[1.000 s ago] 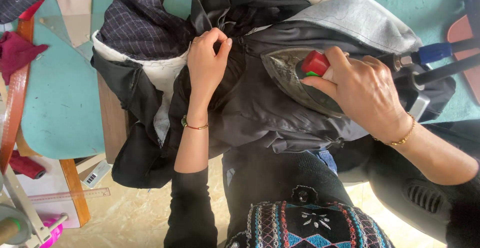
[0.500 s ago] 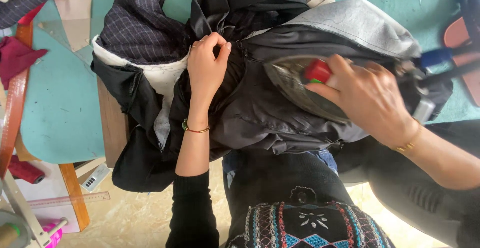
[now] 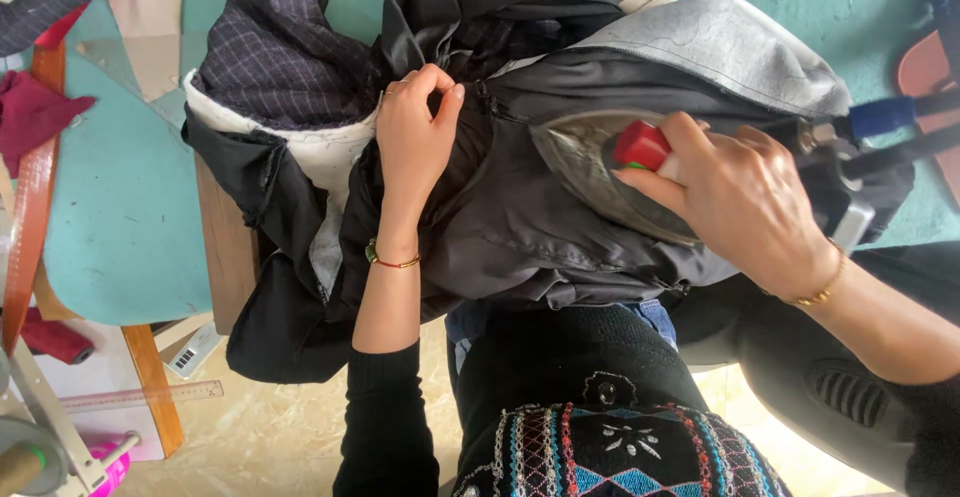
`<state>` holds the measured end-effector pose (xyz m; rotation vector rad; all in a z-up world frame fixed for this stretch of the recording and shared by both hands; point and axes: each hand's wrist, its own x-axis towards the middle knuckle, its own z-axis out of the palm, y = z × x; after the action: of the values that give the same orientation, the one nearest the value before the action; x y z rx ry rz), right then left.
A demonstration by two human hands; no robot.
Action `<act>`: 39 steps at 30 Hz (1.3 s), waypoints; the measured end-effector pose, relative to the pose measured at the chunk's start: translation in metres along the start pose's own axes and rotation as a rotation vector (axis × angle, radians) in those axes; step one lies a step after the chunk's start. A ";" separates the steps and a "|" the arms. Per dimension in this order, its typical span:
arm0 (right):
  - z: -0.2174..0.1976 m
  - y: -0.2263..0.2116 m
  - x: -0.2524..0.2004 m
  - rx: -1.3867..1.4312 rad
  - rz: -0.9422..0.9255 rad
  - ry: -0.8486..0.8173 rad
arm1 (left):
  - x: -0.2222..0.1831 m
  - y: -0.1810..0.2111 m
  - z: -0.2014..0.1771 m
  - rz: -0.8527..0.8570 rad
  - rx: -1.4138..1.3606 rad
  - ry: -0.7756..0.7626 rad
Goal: Pressing and smoothing a black garment using a steam iron on a work table
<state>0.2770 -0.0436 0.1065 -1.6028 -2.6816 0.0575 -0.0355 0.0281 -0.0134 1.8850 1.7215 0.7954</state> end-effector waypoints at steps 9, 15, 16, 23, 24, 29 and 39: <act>0.003 -0.017 0.033 0.027 -0.058 0.072 | -0.002 0.013 -0.010 -0.097 -0.081 -0.051; 0.003 -0.018 0.037 0.001 -0.018 0.030 | 0.000 0.008 -0.006 -0.056 -0.061 -0.012; 0.004 -0.020 0.038 0.016 -0.025 0.048 | -0.002 0.011 -0.008 -0.086 -0.069 -0.027; -0.001 0.005 0.005 -0.006 -0.010 -0.028 | -0.001 0.008 -0.002 -0.059 0.075 -0.008; -0.002 0.012 -0.009 -0.021 0.054 -0.086 | -0.002 0.008 -0.002 -0.049 0.080 0.003; 0.002 0.065 -0.094 -0.074 0.267 -0.236 | -0.005 0.009 -0.003 -0.037 0.078 0.019; 0.099 0.273 -0.278 0.173 0.667 -0.137 | -0.001 -0.006 -0.002 0.079 0.105 0.002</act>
<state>0.6460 -0.1617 -0.0022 -2.4060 -2.0174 0.4025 -0.0407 0.0277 -0.0160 2.0337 1.7292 0.7497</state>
